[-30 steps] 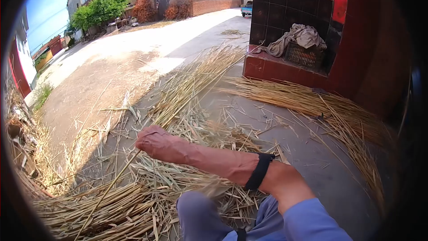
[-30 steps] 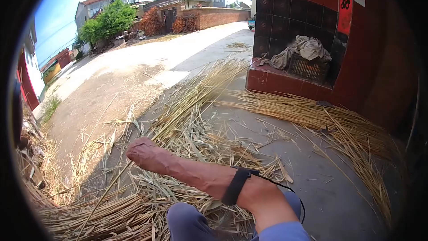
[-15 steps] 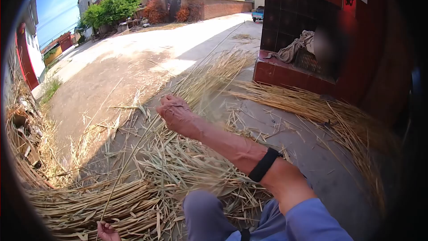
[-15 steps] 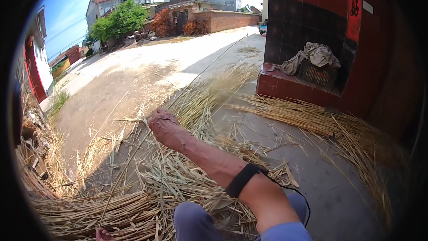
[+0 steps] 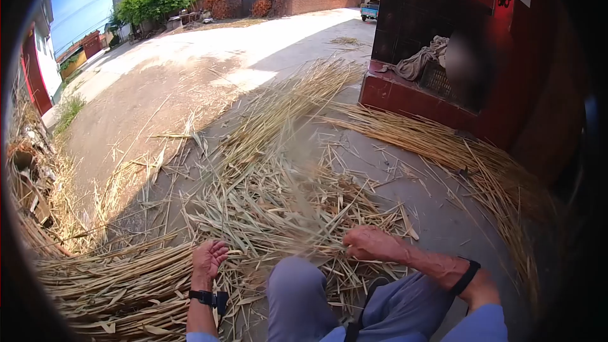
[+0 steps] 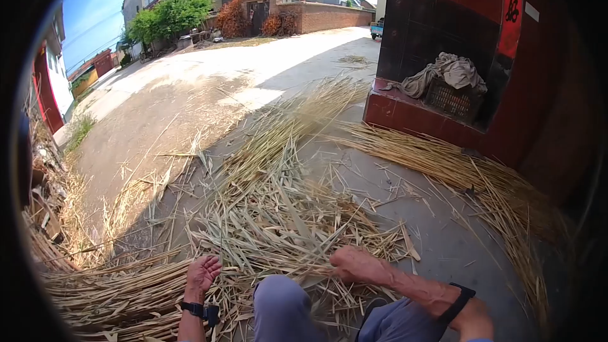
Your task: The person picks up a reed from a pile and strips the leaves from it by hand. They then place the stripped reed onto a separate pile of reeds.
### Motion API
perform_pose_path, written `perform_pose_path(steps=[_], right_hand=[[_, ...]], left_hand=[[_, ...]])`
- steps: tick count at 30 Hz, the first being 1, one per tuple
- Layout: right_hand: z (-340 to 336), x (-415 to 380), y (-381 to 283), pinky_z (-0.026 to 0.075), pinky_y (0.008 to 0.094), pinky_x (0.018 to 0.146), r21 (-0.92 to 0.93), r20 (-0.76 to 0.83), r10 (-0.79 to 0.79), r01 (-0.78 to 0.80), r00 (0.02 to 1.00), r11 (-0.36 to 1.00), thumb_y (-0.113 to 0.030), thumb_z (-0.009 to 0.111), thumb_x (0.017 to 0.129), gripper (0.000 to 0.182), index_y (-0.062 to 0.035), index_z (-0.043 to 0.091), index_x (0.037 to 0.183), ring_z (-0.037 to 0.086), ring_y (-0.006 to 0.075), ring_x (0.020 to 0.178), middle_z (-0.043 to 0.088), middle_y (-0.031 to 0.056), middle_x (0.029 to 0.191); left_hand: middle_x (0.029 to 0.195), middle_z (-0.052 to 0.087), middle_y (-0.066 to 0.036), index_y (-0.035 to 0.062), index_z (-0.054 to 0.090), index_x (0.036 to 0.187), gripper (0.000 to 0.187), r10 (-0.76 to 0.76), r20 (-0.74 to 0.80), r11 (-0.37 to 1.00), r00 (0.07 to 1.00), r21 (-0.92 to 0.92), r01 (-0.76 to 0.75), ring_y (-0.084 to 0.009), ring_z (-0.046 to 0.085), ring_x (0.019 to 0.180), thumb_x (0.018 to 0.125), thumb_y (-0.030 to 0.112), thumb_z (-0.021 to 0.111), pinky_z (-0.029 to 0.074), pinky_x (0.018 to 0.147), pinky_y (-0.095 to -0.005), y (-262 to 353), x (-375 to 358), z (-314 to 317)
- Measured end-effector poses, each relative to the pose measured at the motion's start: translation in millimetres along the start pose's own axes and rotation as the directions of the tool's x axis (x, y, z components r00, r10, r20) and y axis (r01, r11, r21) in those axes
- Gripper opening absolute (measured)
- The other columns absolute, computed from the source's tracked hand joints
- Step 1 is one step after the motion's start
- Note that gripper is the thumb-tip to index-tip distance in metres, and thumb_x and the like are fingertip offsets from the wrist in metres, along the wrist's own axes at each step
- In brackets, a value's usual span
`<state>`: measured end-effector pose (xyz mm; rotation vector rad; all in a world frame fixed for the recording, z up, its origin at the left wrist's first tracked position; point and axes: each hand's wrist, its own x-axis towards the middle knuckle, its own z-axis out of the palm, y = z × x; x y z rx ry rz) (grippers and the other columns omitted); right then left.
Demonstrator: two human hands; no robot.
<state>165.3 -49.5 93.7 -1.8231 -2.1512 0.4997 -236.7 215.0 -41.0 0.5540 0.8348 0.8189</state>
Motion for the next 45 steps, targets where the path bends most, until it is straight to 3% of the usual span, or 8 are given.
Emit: perform_pose_path(steps=[2, 9, 14, 16, 22, 27, 34, 45], right_hand=[[-14, -10, 6, 0.047, 0.0490, 0.070, -0.005, 0.189, 0.144, -0.146, 0.971, 0.989, -0.015, 0.064, 0.082, 0.018, 0.0021, 0.060, 0.085, 0.063, 0.0389, 0.080, 0.060, 0.0205, 0.079], [-8, -8, -9, 0.051, 0.0434, 0.068, 0.083, 0.326, 0.217, -0.256, 0.920, 0.963, -0.019, 0.070, 0.077, 0.019, -0.0016, 0.070, 0.085, 0.066, 0.0355, 0.077, 0.066, 0.0178, 0.080], [-18, -3, -38, 0.051, 0.0437, 0.076, 0.111, 0.402, 0.058, -0.112, 0.914, 0.987, -0.022, 0.069, 0.078, 0.026, -0.0012, 0.071, 0.093, 0.066, 0.0358, 0.085, 0.067, 0.0182, 0.086], [-23, -1, -38, 0.051, 0.0436, 0.073, 0.156, 0.412, 0.013, -0.084, 0.911, 0.984, -0.020, 0.071, 0.075, 0.027, 0.0003, 0.070, 0.093, 0.066, 0.0365, 0.081, 0.066, 0.0187, 0.083], [-1, -17, -3, 0.046, 0.0404, 0.061, 0.197, 0.265, 0.018, -0.072, 0.964, 0.978, -0.016, 0.069, 0.073, 0.025, 0.0027, 0.067, 0.088, 0.061, 0.0333, 0.066, 0.060, 0.0179, 0.072], [-12, -17, -20, 0.048, 0.0368, 0.061, 0.286, 0.329, 0.213, -0.313, 0.920, 0.906, -0.015, 0.067, 0.072, 0.026, 0.0046, 0.070, 0.089, 0.062, 0.0243, 0.065, 0.064, 0.0157, 0.071], [-8, -27, -11, 0.046, 0.0329, 0.057, 0.306, 0.421, 0.282, -0.427, 0.862, 0.851, -0.015, 0.067, 0.072, 0.027, 0.0076, 0.069, 0.087, 0.060, 0.0177, 0.060, 0.062, 0.0130, 0.065], [6, -26, -2, 0.047, 0.0336, 0.060, 0.380, 0.319, 0.271, -0.385, 0.908, 0.841, -0.008, 0.065, 0.069, 0.025, 0.0094, 0.069, 0.087, 0.061, 0.0189, 0.064, 0.064, 0.0147, 0.070]], left_hand=[[0.089, 0.070, -0.016, -0.0026, 0.058, 0.105, 0.022, -0.009, -0.039, 0.997, 0.999, 0.079, 0.012, -0.0245, 0.071, 0.070, 0.099, 0.018, 0.056, 0.061, 0.057, -0.0337, -17, -28, -24], [0.097, 0.071, -0.018, -0.0075, 0.064, 0.108, 0.030, -0.036, -0.288, 0.864, 0.957, 0.472, 0.175, -0.0214, 0.072, 0.076, 0.097, 0.020, 0.064, 0.060, 0.062, -0.0293, -80, -170, -104], [0.100, 0.070, -0.019, -0.0062, 0.064, 0.109, 0.027, -0.028, -0.604, 0.836, 0.796, 0.422, 0.350, -0.0232, 0.072, 0.079, 0.096, 0.017, 0.063, 0.061, 0.064, -0.0292, -86, -261, -129], [0.100, 0.069, -0.019, -0.0053, 0.062, 0.108, 0.023, -0.005, -0.575, 0.941, 0.818, 0.274, 0.198, -0.0254, 0.071, 0.077, 0.097, 0.015, 0.060, 0.061, 0.062, -0.0313, -83, -284, -169], [0.093, 0.068, -0.018, -0.0013, 0.057, 0.108, 0.016, 0.182, -0.783, 0.943, 0.595, 0.310, 0.119, -0.0269, 0.070, 0.072, 0.094, 0.006, 0.059, 0.061, 0.056, -0.0352, -51, -302, -222], [0.082, 0.065, -0.012, 0.0002, 0.058, 0.096, 0.008, 0.239, -0.833, 0.957, 0.498, 0.290, 0.026, -0.0266, 0.071, 0.066, 0.090, 0.004, 0.061, 0.058, 0.049, -0.0334, -47, -305, -254], [0.091, 0.067, -0.015, -0.0040, 0.057, 0.109, 0.023, 0.137, -0.970, 0.978, 0.199, 0.164, 0.129, -0.0280, 0.070, 0.075, 0.098, 0.017, 0.057, 0.059, 0.054, -0.0359, -52, -337, -322], [0.111, 0.061, -0.020, -0.0016, 0.051, 0.120, 0.029, 0.162, -0.958, 0.970, 0.235, 0.110, -0.217, -0.0339, 0.066, 0.093, 0.096, 0.013, 0.055, 0.060, 0.068, -0.0438, -29, -354, -375]])
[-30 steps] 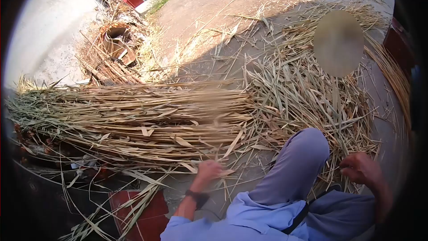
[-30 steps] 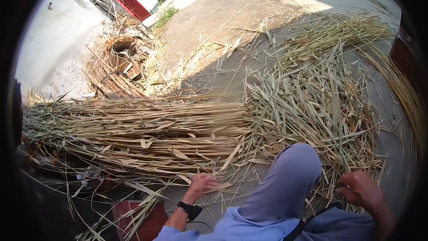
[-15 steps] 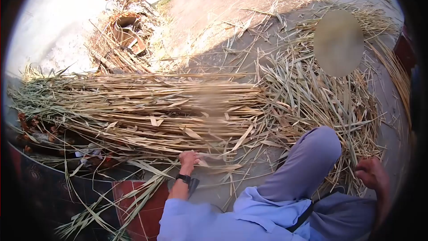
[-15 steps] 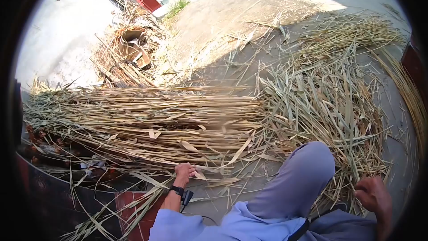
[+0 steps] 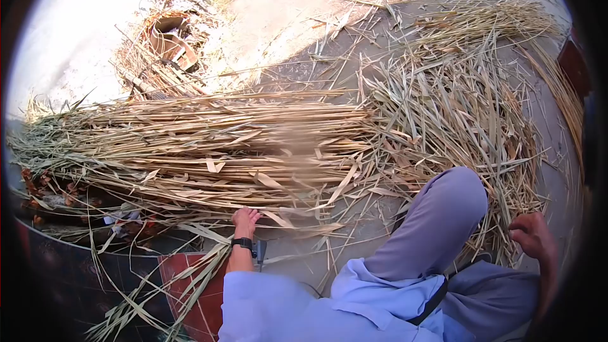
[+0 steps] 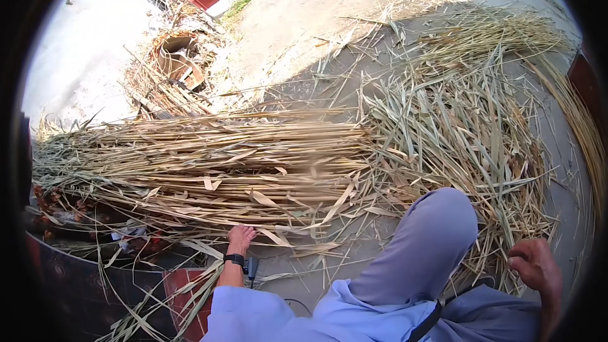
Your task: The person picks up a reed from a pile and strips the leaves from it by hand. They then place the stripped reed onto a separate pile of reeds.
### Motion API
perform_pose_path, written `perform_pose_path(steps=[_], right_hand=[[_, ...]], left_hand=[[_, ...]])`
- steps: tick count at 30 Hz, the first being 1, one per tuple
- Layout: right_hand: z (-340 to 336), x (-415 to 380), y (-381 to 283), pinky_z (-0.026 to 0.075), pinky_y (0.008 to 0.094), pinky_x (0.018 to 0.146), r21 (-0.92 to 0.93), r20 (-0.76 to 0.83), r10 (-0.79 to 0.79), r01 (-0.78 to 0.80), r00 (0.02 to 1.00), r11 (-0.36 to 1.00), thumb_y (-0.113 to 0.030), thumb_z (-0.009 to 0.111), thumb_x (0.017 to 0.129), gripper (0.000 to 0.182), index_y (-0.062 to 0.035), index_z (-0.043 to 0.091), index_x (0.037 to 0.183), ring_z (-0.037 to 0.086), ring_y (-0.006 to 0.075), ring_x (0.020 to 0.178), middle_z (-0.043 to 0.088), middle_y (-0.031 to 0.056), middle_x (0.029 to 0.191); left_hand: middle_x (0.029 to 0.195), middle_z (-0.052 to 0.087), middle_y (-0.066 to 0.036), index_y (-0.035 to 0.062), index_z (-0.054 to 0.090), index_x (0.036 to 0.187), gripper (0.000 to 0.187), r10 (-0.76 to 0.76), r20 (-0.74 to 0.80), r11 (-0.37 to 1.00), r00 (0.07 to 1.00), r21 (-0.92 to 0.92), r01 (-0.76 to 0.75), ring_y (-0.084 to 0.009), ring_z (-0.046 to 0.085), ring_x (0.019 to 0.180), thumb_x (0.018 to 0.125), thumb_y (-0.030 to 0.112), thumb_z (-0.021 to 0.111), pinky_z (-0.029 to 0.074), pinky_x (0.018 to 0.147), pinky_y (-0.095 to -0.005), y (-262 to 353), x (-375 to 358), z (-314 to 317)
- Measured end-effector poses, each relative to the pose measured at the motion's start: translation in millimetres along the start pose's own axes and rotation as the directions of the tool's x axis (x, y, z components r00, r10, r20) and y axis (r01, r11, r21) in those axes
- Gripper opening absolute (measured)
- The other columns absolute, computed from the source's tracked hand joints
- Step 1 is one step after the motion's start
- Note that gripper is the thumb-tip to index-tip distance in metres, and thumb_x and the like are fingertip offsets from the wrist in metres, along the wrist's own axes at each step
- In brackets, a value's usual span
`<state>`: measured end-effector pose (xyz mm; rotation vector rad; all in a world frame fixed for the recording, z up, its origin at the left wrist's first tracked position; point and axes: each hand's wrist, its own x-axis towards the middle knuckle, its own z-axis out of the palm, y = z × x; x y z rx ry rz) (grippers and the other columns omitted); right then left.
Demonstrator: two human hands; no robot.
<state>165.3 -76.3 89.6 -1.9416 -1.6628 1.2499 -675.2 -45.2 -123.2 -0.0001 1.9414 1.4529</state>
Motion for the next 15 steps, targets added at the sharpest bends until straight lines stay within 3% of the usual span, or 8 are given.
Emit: perform_pose_path(steps=[5, 11, 15], right_hand=[[-2, -1, -13, 0.047, 0.0336, 0.060, -0.025, 0.006, 0.052, -0.052, 0.999, 0.998, -0.010, 0.065, 0.069, 0.027, 0.0094, 0.069, 0.087, 0.061, 0.0193, 0.065, 0.063, 0.0148, 0.070], [-1, -2, -6, 0.047, 0.0339, 0.061, 0.014, -0.003, 0.019, -0.019, 1.000, 1.000, -0.008, 0.065, 0.069, 0.025, 0.0089, 0.069, 0.087, 0.061, 0.0195, 0.065, 0.064, 0.0150, 0.070], [-1, -2, -4, 0.048, 0.0344, 0.061, -0.017, -0.016, 0.010, -0.010, 1.000, 1.000, -0.008, 0.065, 0.070, 0.025, 0.0086, 0.069, 0.088, 0.061, 0.0201, 0.064, 0.065, 0.0152, 0.071]], left_hand=[[0.130, 0.056, -0.020, -0.0008, 0.048, 0.131, 0.038, -0.048, -0.003, 0.999, 0.999, 0.012, 0.048, -0.0340, 0.062, 0.109, 0.099, 0.020, 0.052, 0.056, 0.085, -0.0481, 11, -16, 8], [0.149, 0.041, -0.021, -0.0015, 0.039, 0.142, 0.051, -0.044, 0.098, 0.998, 0.994, -0.037, 0.048, -0.0364, 0.047, 0.131, 0.101, 0.026, 0.050, 0.046, 0.101, -0.0526, 8, -13, 11], [0.125, 0.057, -0.018, -0.0005, 0.050, 0.128, 0.038, -0.017, 0.054, 0.999, 0.998, -0.051, 0.019, -0.0332, 0.058, 0.112, 0.101, 0.026, 0.052, 0.053, 0.088, -0.0509, 2, 6, 7]])
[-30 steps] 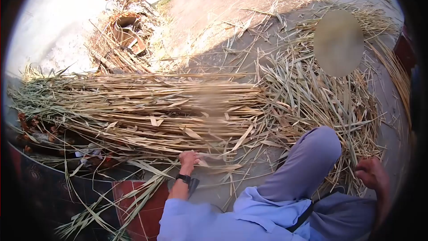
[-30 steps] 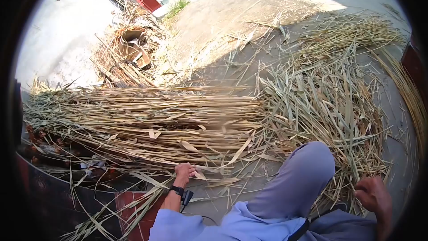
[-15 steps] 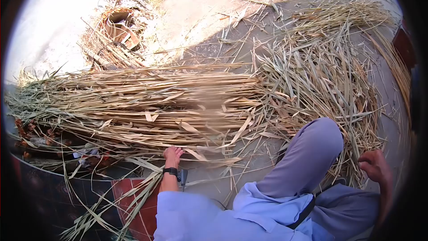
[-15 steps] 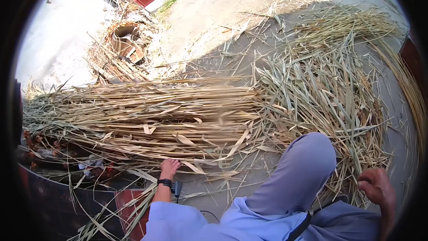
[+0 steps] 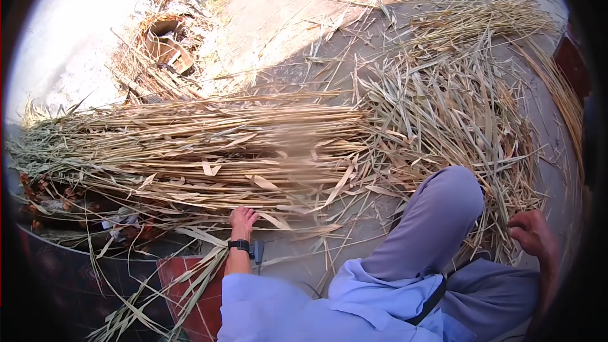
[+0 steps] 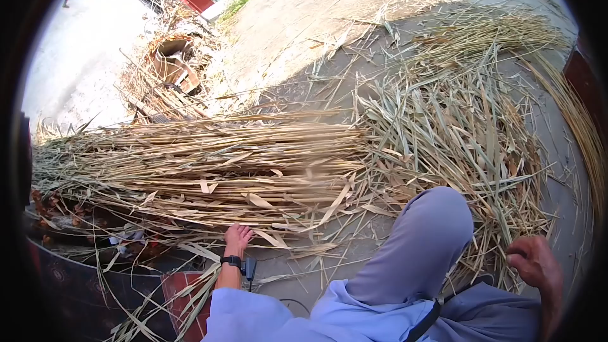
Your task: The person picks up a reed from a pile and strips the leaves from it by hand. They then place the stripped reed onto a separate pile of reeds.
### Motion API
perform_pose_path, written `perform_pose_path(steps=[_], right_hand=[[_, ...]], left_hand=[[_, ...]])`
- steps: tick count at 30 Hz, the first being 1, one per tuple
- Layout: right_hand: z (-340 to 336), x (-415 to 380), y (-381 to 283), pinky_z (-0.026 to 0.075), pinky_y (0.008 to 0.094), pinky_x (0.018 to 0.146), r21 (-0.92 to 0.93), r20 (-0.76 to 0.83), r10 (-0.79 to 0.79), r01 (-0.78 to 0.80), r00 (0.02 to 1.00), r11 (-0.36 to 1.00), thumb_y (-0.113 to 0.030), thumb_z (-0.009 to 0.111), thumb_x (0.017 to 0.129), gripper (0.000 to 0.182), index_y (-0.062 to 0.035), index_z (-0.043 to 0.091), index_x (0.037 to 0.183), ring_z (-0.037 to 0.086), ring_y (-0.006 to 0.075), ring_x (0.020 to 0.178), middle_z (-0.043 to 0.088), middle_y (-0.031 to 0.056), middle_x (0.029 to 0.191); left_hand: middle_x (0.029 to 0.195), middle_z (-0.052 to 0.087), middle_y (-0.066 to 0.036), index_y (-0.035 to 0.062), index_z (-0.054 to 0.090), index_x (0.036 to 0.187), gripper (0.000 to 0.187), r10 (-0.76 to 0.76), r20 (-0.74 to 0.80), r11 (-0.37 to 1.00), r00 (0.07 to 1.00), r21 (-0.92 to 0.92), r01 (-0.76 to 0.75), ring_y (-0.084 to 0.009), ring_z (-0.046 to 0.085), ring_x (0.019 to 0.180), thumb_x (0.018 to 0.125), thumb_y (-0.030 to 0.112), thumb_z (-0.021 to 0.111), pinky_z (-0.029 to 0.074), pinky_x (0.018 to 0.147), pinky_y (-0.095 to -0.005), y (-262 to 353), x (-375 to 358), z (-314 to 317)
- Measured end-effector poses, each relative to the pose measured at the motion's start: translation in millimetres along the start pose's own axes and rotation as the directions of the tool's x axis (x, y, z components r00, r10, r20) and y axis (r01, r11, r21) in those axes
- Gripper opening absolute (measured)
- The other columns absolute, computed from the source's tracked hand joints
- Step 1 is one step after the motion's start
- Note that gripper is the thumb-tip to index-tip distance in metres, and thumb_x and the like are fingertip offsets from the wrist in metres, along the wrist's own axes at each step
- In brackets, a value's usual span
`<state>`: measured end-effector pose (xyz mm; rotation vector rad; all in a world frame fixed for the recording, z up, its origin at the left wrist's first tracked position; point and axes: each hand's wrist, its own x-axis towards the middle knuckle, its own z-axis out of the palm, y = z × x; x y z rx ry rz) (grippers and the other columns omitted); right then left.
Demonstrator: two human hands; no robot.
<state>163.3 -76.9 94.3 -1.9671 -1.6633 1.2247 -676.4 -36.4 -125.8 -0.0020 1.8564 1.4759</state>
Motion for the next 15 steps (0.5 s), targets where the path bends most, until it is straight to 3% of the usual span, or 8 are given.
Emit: perform_pose_path(steps=[2, 3, 9, 15], right_hand=[[0, 0, 1, 0.048, 0.0346, 0.061, -0.013, -0.001, -0.001, 0.001, 1.000, 1.000, -0.008, 0.066, 0.070, 0.025, 0.0083, 0.070, 0.088, 0.061, 0.0204, 0.065, 0.065, 0.0156, 0.071], [-1, 0, 2, 0.048, 0.0347, 0.062, -0.011, 0.001, 0.002, -0.002, 1.000, 1.000, -0.008, 0.066, 0.070, 0.025, 0.0082, 0.070, 0.088, 0.062, 0.0207, 0.065, 0.065, 0.0158, 0.072], [0, 1, 6, 0.049, 0.0352, 0.062, -0.001, 0.017, 0.016, -0.016, 1.000, 1.000, -0.009, 0.066, 0.071, 0.025, 0.0075, 0.070, 0.089, 0.061, 0.0204, 0.064, 0.065, 0.0158, 0.071], [0, -1, -3, 0.048, 0.0344, 0.060, 0.017, 0.014, 0.002, -0.002, 1.000, 1.000, -0.009, 0.065, 0.072, 0.024, 0.0080, 0.069, 0.088, 0.060, 0.0187, 0.062, 0.064, 0.0136, 0.069]], left_hand=[[0.109, 0.062, -0.015, 0.0003, 0.054, 0.118, 0.030, 0.031, -0.013, 1.000, 0.999, 0.003, -0.031, -0.0306, 0.062, 0.100, 0.101, 0.026, 0.053, 0.056, 0.080, -0.0498, 10, -20, 9], [0.089, 0.061, -0.010, 0.0021, 0.055, 0.105, 0.023, 0.050, -0.021, 0.998, 0.999, -0.025, -0.050, -0.0260, 0.063, 0.080, 0.100, 0.025, 0.055, 0.059, 0.066, -0.0454, 13, -30, 16], [0.082, 0.063, -0.012, 0.0010, 0.058, 0.098, 0.024, 0.237, 0.221, 0.971, 0.946, -0.062, -0.229, -0.0230, 0.066, 0.069, 0.102, 0.025, 0.053, 0.061, 0.061, -0.0381, 45, -83, 51], [0.080, 0.067, -0.011, 0.0007, 0.062, 0.097, 0.026, 0.430, 0.467, 0.902, 0.773, -0.269, -0.339, -0.0206, 0.068, 0.069, 0.101, 0.026, 0.058, 0.061, 0.062, -0.0355, 109, -157, 99]])
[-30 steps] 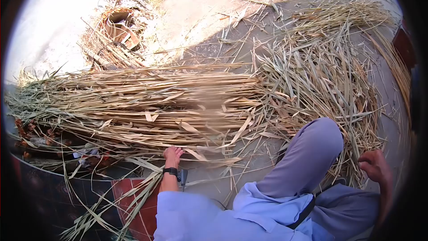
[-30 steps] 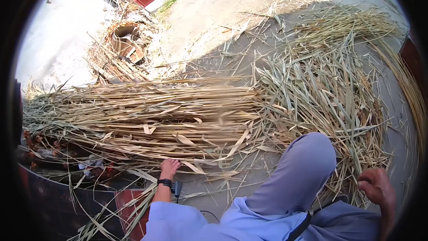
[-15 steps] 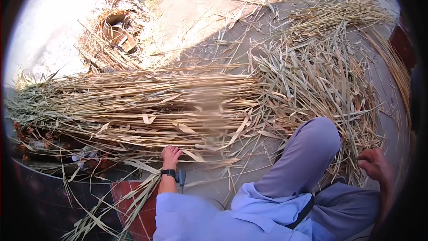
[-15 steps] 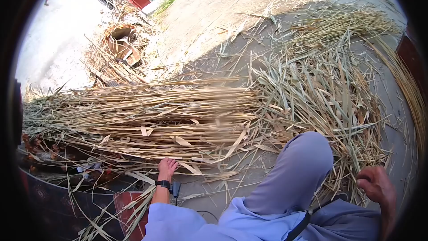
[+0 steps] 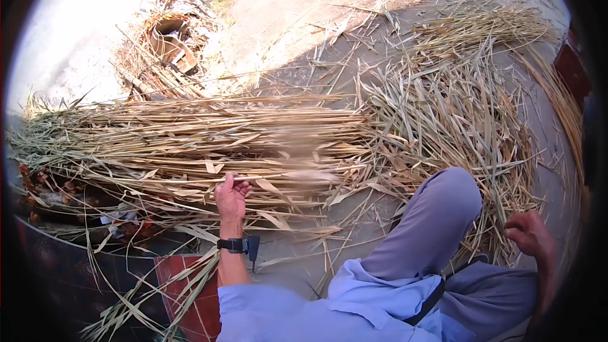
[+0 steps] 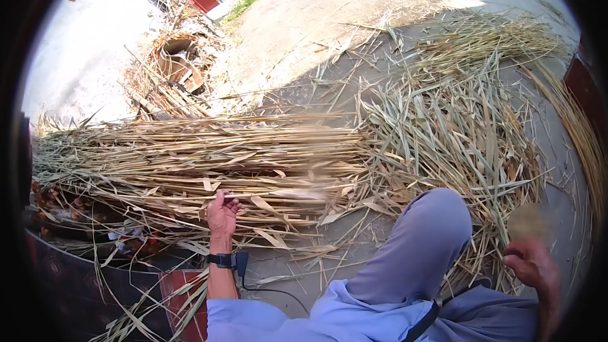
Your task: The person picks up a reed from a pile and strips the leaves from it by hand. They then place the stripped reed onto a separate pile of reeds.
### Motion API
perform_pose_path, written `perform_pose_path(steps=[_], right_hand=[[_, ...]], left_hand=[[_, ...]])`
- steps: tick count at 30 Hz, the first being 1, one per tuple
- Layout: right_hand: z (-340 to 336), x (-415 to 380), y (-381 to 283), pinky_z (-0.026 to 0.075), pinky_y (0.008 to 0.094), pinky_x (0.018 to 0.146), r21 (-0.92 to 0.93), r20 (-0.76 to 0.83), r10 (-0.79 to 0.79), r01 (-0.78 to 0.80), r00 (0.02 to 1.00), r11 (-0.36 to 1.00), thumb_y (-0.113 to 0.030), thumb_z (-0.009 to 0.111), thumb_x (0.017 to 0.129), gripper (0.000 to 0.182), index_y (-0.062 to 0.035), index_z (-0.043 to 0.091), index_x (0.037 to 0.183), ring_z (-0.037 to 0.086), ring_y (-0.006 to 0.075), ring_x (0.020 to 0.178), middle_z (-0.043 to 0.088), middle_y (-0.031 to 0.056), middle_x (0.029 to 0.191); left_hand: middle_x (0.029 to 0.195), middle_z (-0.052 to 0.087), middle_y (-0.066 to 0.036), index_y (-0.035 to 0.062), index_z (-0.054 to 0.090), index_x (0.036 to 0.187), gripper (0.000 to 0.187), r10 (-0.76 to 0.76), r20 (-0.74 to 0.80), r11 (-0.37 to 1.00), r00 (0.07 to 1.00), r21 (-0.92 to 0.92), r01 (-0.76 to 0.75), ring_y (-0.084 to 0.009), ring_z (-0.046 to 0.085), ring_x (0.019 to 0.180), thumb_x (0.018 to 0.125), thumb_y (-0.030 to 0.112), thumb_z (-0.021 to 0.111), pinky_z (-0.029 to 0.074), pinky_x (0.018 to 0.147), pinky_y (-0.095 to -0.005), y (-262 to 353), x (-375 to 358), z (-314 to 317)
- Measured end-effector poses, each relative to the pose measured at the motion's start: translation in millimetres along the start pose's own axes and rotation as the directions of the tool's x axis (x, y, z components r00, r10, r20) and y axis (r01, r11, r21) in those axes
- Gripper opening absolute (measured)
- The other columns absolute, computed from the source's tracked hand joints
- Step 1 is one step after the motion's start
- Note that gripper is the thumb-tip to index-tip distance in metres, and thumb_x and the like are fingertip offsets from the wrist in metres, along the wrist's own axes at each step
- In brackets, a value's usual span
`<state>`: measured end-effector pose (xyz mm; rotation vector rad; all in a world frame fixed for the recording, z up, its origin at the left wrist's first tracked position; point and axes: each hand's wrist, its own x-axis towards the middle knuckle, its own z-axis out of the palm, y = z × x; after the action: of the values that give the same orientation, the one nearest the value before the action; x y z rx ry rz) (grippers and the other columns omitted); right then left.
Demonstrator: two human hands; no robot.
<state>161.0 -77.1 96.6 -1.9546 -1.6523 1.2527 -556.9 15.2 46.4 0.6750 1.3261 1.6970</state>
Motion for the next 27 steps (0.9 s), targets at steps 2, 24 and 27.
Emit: perform_pose_path(steps=[2, 24, 27], right_hand=[[2, 2, 6, 0.048, 0.0339, 0.059, 0.004, -0.039, -0.077, 0.078, 0.996, 0.997, -0.009, 0.065, 0.072, 0.024, 0.0084, 0.068, 0.088, 0.060, 0.0184, 0.061, 0.064, 0.0128, 0.068], [-20, 40, -135, 0.043, 0.0469, 0.064, -0.732, -0.242, -0.848, 0.485, 0.471, 0.478, -0.004, 0.068, 0.074, 0.017, -0.0006, 0.057, 0.086, 0.056, 0.0351, 0.073, 0.055, 0.0148, 0.075], [-59, 50, -85, 0.042, 0.0440, 0.061, -0.778, -0.334, -0.851, 0.390, 0.406, 0.492, -0.004, 0.066, 0.077, 0.011, -0.0009, 0.056, 0.079, 0.054, 0.0337, 0.067, 0.053, 0.0149, 0.072]], left_hand=[[0.081, 0.069, -0.011, 0.0006, 0.064, 0.098, 0.025, 0.050, 0.077, 0.998, 0.996, -0.053, -0.046, -0.0200, 0.068, 0.069, 0.101, 0.025, 0.059, 0.061, 0.061, -0.0341, 18, -7, 38], [0.133, 0.054, -0.015, 0.0007, 0.042, 0.144, 0.059, -0.239, 0.876, 0.959, 0.419, 0.146, 0.242, -0.0162, 0.062, 0.105, 0.100, 0.036, 0.060, 0.057, 0.073, -0.0273, -13, -217, 336], [0.142, 0.048, -0.015, 0.0013, 0.037, 0.147, 0.059, -0.317, 0.881, 0.936, 0.351, 0.231, 0.264, -0.0216, 0.056, 0.119, 0.099, 0.026, 0.062, 0.055, 0.089, -0.0342, -13, -215, 305]])
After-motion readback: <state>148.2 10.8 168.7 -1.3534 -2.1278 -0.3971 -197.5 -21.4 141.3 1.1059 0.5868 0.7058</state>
